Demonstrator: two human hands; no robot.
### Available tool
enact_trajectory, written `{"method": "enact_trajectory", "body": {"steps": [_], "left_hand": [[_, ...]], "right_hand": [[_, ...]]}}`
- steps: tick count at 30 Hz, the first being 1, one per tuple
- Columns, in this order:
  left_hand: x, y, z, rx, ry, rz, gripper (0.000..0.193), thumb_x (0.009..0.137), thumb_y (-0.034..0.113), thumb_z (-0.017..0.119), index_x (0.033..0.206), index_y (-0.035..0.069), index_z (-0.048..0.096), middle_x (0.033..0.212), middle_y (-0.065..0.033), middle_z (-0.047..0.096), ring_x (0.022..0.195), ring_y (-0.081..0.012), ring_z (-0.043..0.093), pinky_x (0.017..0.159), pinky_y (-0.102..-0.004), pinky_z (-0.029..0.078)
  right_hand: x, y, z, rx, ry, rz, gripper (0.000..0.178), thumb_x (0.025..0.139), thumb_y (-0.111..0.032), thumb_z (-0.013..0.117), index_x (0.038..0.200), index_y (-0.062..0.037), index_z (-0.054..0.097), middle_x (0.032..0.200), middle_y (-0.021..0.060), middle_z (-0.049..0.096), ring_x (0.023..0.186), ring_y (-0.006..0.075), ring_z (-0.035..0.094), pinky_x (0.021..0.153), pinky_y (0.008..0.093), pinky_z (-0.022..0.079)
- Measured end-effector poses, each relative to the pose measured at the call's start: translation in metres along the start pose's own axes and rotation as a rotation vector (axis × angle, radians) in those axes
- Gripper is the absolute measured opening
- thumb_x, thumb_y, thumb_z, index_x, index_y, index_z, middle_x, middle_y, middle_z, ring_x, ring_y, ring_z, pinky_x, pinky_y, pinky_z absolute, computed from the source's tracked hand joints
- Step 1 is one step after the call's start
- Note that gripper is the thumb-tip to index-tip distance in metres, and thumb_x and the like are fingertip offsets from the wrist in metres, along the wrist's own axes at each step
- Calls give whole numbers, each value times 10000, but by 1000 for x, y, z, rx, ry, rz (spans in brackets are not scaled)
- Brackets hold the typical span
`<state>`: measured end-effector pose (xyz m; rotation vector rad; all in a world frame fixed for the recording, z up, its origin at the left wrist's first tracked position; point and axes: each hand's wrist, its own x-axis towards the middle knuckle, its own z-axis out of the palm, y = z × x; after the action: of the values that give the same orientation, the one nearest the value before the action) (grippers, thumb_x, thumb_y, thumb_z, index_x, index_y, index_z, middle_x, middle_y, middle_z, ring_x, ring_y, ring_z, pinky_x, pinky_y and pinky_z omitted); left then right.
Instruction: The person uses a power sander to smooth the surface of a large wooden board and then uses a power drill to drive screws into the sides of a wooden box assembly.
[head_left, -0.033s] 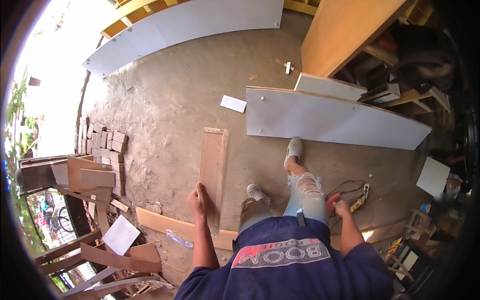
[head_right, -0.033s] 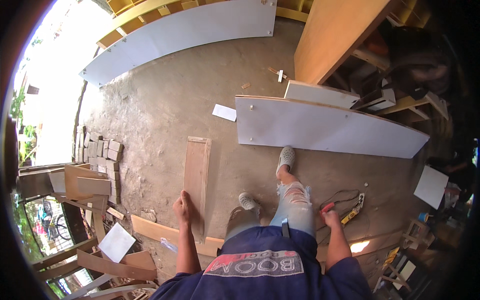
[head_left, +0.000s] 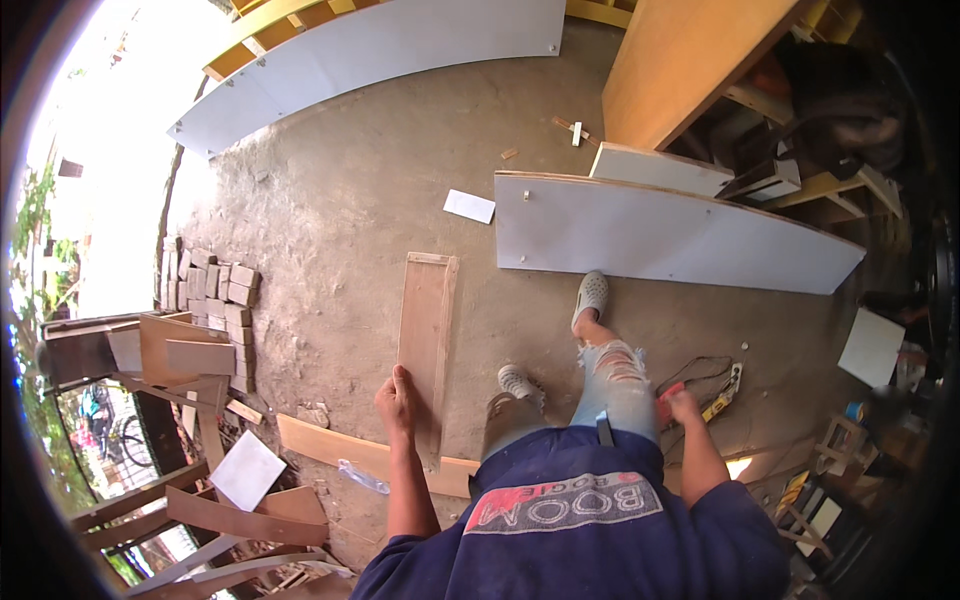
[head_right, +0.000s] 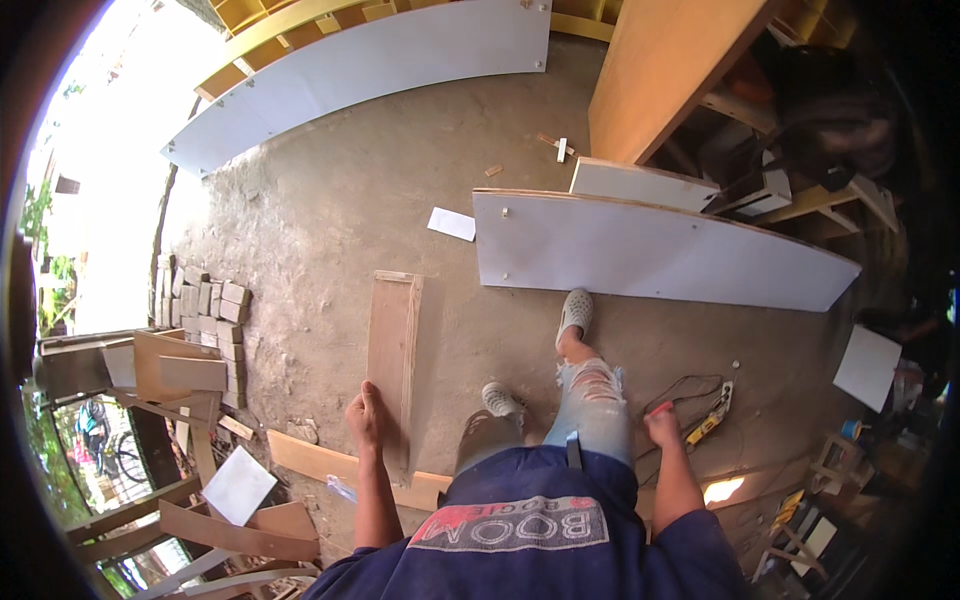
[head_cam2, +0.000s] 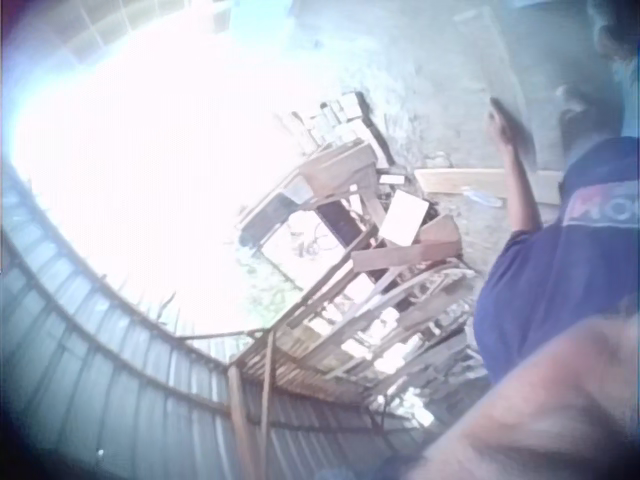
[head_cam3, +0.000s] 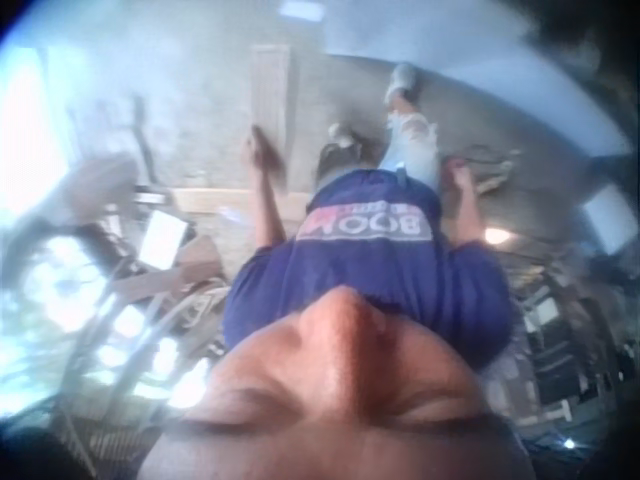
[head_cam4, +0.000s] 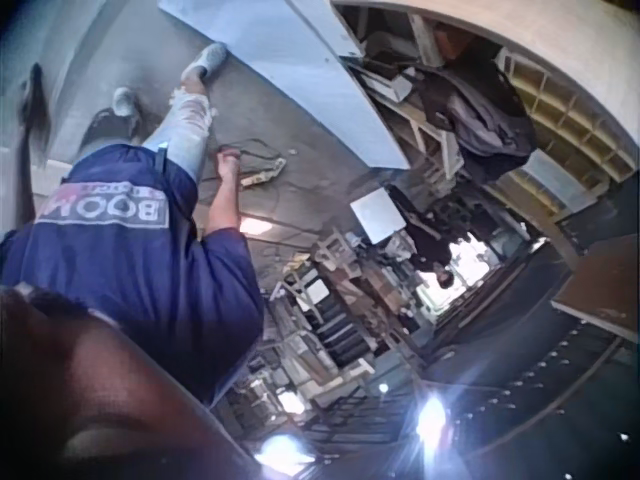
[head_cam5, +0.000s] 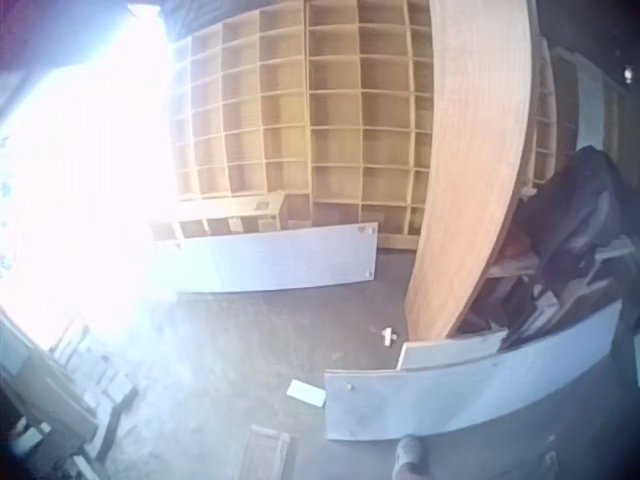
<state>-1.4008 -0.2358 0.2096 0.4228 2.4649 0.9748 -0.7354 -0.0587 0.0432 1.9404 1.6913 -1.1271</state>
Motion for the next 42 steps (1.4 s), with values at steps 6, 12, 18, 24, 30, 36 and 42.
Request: {"method": "enact_trajectory", "body": {"steps": [6,12,18,24,30,36,42], "left_hand": [[-36,62,-89,-195,-46,99,619,1114,549,537,680,112,476,653,90,409,640,-45,356,545,-280,270],[-49,85,-154,-297,13,192,618,1109,601,504,683,154,474,679,118,408,642,-33,340,555,-271,221],[-52,164,-134,-328,-40,253,611,1113,583,509,696,137,497,676,107,438,637,-36,361,563,-261,261],[-56,256,-80,-189,-108,405,560,1135,502,509,783,81,619,734,55,560,669,-38,482,570,-239,351],[-84,337,-121,-509,-38,260,492,1118,478,556,828,85,618,716,51,546,668,-73,510,592,-264,367],[-76,372,-150,-535,144,445,525,1148,438,481,1205,-60,637,1065,-154,697,894,-232,685,774,-416,575],[-30,391,-166,-287,423,456,538,1192,408,340,1125,-37,634,1014,-127,658,923,-211,657,786,-360,536]], "right_hand": [[10,-188,-17,225,179,-323,443,951,-394,751,1175,-12,729,1127,222,773,1058,391,750,935,453,582],[-40,-344,-43,422,-4,-555,452,976,-358,754,1264,-13,710,1133,182,784,1087,286,761,944,400,590],[-65,-436,-55,728,189,-815,695,1025,-395,717,1534,22,491,1519,231,573,1430,347,543,1203,421,413],[-149,-604,-124,1133,388,-1198,944,1027,-158,600,1699,4,-42,1788,223,-21,1659,371,-15,1333,440,49],[26,-664,-202,967,412,-1057,818,1073,-188,540,1708,-9,56,1792,200,47,1661,364,29,1338,455,74],[42,-764,-314,1176,338,-956,850,1123,-466,461,1674,74,105,1755,293,102,1646,398,75,1332,464,88],[-191,-787,-368,631,460,-1695,1191,896,-546,756,1708,-9,71,1768,284,22,1651,429,-23,1317,568,12]]}}
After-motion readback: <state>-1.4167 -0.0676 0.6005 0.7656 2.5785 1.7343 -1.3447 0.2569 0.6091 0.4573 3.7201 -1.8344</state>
